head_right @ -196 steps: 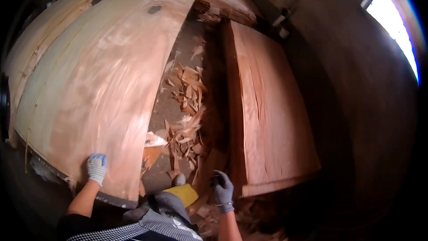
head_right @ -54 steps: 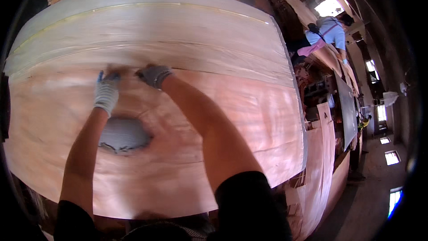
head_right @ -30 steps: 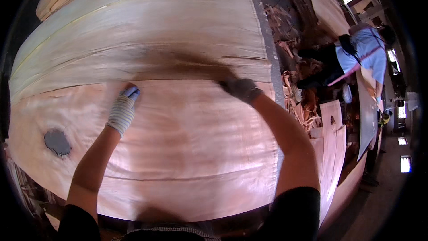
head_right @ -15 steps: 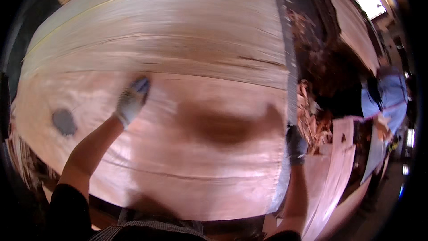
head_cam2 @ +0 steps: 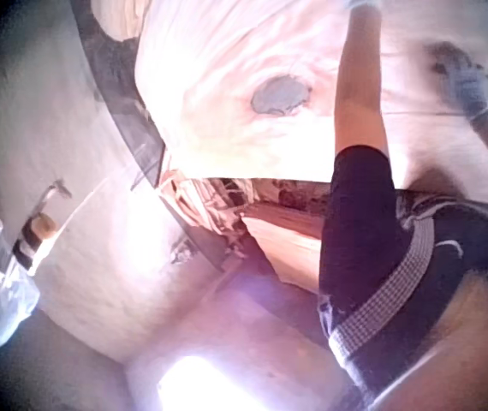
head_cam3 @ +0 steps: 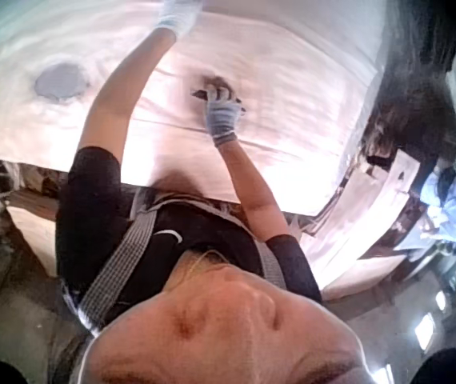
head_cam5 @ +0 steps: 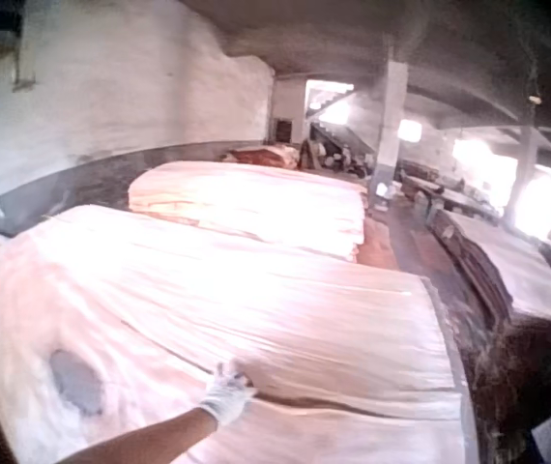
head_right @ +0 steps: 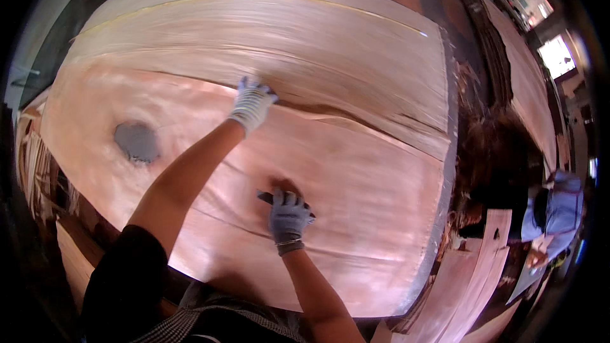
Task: The person prepares wood veneer sheets by measuring a large stack with a long stick, removing damaged top layers, and using a knife to trim specific sections of the sheets.
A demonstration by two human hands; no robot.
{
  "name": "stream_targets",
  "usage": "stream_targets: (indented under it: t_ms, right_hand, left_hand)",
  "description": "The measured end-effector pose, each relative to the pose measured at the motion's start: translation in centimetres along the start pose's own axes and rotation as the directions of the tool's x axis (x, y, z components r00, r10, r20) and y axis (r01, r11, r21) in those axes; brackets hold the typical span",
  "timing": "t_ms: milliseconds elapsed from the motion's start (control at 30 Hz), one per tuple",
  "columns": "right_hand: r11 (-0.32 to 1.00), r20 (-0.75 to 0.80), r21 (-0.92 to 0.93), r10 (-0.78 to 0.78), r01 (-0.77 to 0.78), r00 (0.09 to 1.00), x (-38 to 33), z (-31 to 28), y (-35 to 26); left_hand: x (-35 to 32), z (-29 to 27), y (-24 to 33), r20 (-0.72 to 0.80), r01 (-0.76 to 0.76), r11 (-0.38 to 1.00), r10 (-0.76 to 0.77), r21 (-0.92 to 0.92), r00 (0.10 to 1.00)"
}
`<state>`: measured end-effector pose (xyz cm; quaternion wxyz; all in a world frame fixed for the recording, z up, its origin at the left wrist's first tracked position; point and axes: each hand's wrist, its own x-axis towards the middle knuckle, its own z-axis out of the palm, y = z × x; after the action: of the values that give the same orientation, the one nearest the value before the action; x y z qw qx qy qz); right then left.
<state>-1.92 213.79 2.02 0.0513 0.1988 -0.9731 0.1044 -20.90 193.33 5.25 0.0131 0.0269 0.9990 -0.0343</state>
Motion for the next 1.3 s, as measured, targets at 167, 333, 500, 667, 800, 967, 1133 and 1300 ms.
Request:
stream_targets:
  t_ms: [167, 333, 500, 667, 800, 967, 1133, 1300]
  right_hand:
    - [0.997, 0.058, -0.051, 0.062, -0.060, 0.996, -0.4, 0.4, -1.1]
    - [0.994, -0.007, -0.108, 0.015, -0.016, 1.000, -0.4, 0.8, -1.7]
    - [0.986, -0.018, -0.145, 0.083, -0.084, 0.996, -2.0, 0.2, -3.9]
    - [0.977, -0.021, -0.201, 0.066, -0.069, 0.998, -0.6, -0.1, -3.9]
    - [0.972, -0.021, -0.232, 0.042, -0.045, 0.999, -0.8, -0.7, -4.5]
    - [0.931, 0.049, -0.354, 0.112, -0.088, 0.992, -0.8, -0.5, -4.0]
    - [0.931, 0.120, -0.359, 0.117, -0.067, 0.986, -0.7, -1.4, -3.6]
    - [0.968, 0.171, -0.220, 0.163, -0.124, 0.972, 0.0, -3.3, -3.7]
  left_hand:
    - [-2.5, -4.5, -4.4, -0.212, -0.172, 0.983, 0.181, 0.061, 0.960]
    - [-18.3, -10.3, -22.1, -0.369, -0.297, 0.324, -0.187, -0.898, 0.911]
    - [-52.9, -12.9, -42.1, -0.203, 0.802, 0.365, -0.931, -0.473, 0.304]
    - [-80.2, -1.1, -30.7, 0.639, 0.928, 0.191, -0.767, 0.321, -0.063]
    - [-79.6, 5.0, -18.3, 0.980, 0.870, 0.471, -0.192, 0.143, -0.057]
    - [-70.7, 6.7, -21.9, 0.977, 0.737, 0.676, -0.158, 0.001, 0.144]
    - [-58.0, -6.8, -31.0, 0.540, 0.798, 0.581, -0.625, -0.162, 0.565]
    - [-44.2, -16.7, -41.6, -0.354, 0.289, 0.649, -0.673, -0.704, 0.649]
